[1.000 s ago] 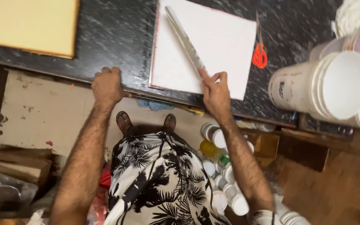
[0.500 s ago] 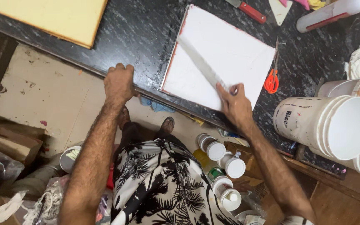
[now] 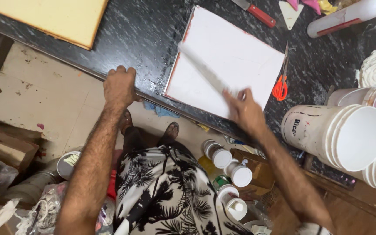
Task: The person pours red liquid onto a rectangular board and spreads it evenly with their hand. Then they scoop white paste from a bucket and spread it over the red layer using a spatula, covering the entire surface.
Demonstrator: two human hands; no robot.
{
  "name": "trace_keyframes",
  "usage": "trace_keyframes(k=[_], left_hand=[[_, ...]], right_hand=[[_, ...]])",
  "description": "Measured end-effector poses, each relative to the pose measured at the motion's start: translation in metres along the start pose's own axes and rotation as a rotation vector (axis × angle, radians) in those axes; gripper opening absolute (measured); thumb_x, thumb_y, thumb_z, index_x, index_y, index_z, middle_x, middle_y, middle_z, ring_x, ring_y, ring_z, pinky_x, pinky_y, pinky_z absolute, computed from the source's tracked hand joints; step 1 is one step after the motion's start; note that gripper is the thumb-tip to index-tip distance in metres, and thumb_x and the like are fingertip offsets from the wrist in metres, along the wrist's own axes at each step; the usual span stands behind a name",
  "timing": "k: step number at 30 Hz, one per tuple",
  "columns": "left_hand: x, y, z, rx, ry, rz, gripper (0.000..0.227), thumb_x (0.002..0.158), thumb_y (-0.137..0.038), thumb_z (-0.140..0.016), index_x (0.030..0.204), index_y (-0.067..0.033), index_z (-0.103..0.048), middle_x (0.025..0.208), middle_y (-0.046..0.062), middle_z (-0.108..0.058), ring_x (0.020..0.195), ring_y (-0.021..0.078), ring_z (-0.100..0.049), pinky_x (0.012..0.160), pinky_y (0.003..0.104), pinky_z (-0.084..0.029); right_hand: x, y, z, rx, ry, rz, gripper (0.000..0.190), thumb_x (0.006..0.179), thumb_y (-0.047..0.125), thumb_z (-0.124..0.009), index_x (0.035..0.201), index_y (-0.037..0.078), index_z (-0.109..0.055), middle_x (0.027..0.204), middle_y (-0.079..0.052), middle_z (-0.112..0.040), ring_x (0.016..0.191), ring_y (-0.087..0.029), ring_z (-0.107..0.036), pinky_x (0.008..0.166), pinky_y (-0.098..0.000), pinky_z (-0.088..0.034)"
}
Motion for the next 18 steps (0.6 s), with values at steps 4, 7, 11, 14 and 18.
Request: trace_keyframes(k=[4,7,11,14,18], left_hand=[[0.001,0.000,0.000,0.017,-0.003,-0.012,0.073,0.052,-0.028,-0.102,0.112,-0.0048,-0.067,0.112,0.017,-0.066,0.105,0.0380,-0.064,0.080,0.048,-0.059],[0.002,0.000,-0.002,0.018,0.015,-0.008,0.074,0.051,-0.027,-0.103,0.112,-0.0047,-0.067,0.113,0.018,-0.066,0.105,0.0388,-0.064,0.080,0.047,-0.059],[0.003,0.002,-0.001,0.004,-0.010,-0.021,0.074,0.050,-0.026,-0.103,0.112,-0.0049,-0.067,0.113,0.018,-0.066,0.105,0.0392,-0.064,0.080,0.047,-0.059],[0.001,0.005,-0.006,-0.011,-0.039,-0.037,0.075,0.050,-0.024,-0.102,0.113,-0.0055,-0.067,0.113,0.018,-0.066,0.106,0.0389,-0.064,0.081,0.047,-0.059],[0.004,0.007,-0.010,-0.026,-0.037,-0.032,0.078,0.049,-0.025,-0.103,0.114,-0.0047,-0.066,0.114,0.018,-0.065,0.107,0.0386,-0.063,0.081,0.047,-0.060]], right_hand=[[-0.048,0.029,-0.016,-0.085,-0.115,0.091,0.064,0.087,0.007,-0.065,0.145,0.034,-0.058,0.112,-0.023,-0.056,0.073,-0.031,-0.067,0.059,-0.0414,-0.061],[-0.032,0.020,-0.001,-0.269,-0.282,0.008,0.064,0.091,0.005,-0.067,0.146,0.036,-0.061,0.116,-0.020,-0.059,0.082,-0.033,-0.070,0.059,-0.0411,-0.060],[0.017,0.006,0.077,-0.323,-0.578,-0.048,0.052,0.095,0.014,-0.074,0.144,0.033,-0.067,0.112,-0.014,-0.057,0.086,-0.031,-0.070,0.062,-0.0402,-0.058],[0.045,0.032,0.136,-0.422,-0.483,0.071,0.041,0.098,0.025,-0.079,0.137,0.033,-0.071,0.114,-0.017,-0.057,0.073,-0.031,-0.069,0.058,-0.0433,-0.058],[0.069,0.099,0.191,-0.739,-0.179,0.157,0.036,0.099,0.033,-0.069,0.135,0.039,-0.071,0.118,-0.016,-0.058,0.067,-0.029,-0.069,0.051,-0.0415,-0.059]])
Point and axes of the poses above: each hand's wrist, its own x-axis towards the middle knuckle, its own z-axis out of the back of the hand, y = z × x, the point moved 6 cm from there along x, towards the middle knuckle
